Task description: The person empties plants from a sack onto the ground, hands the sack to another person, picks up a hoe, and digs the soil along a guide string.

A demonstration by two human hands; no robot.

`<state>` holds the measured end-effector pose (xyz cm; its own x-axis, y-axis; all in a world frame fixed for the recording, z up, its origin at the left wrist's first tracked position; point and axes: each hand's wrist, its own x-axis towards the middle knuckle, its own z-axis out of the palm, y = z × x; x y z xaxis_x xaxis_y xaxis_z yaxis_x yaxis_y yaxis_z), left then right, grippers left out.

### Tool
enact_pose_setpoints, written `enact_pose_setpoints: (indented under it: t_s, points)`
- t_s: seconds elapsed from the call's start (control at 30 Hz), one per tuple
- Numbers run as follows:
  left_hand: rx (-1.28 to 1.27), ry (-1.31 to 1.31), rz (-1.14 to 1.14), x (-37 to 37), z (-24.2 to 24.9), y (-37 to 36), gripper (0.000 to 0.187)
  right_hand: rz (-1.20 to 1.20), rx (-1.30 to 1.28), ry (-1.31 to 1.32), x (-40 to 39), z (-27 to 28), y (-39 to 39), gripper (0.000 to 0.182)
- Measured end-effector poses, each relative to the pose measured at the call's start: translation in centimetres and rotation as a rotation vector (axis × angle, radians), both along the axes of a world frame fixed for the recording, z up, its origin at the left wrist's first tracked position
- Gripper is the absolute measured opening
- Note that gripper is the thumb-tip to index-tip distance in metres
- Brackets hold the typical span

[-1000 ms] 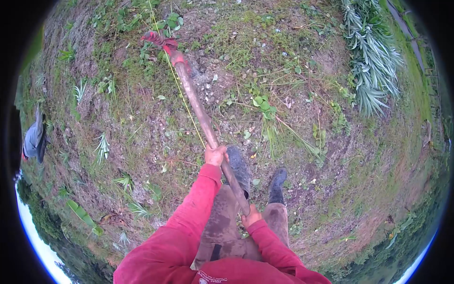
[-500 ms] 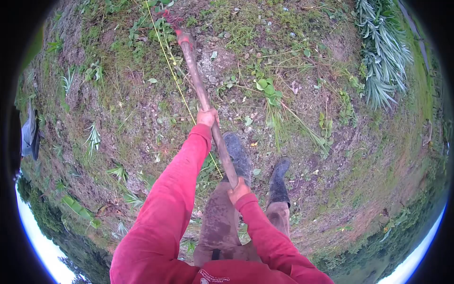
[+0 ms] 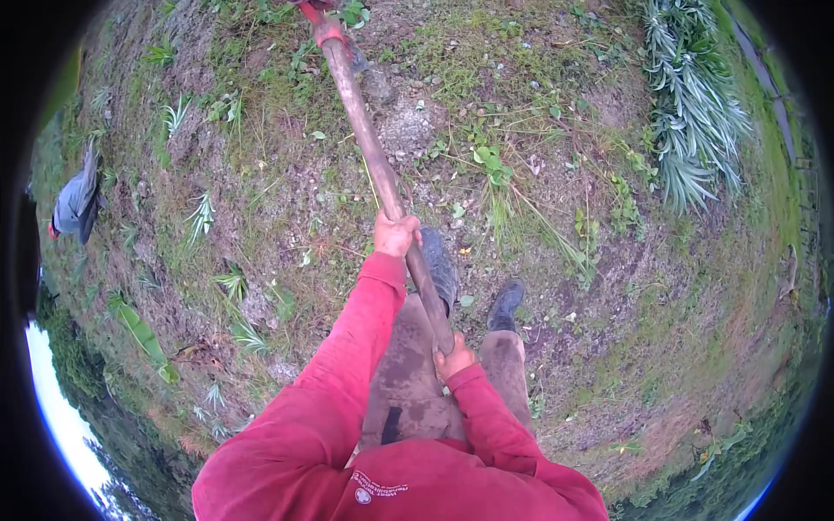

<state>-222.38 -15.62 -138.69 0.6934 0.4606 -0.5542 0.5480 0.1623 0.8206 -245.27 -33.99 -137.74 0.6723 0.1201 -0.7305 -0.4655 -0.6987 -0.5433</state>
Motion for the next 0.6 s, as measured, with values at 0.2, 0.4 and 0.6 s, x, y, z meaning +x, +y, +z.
enact_pose_setpoints:
  t_s: [0.2, 0.4, 0.6]
  points:
    - [0.114, -0.417, -0.061, 7.3, 23.4, -0.5, 0.039, -0.123, 0.276, -0.379, 9.6, 8.2, 2.0, 0.048]
    - [0.255, -0.71, -0.223, 13.2, 35.1, 1.3, 0.031, -0.172, 0.388, -0.542, 17.6, 16.3, 5.9, 0.046]
    - [0.252, -0.418, -0.059, 1.1, 11.2, 0.0, 0.032, -0.157, 0.307, -0.272, 2.6, -3.0, 4.2, 0.047]
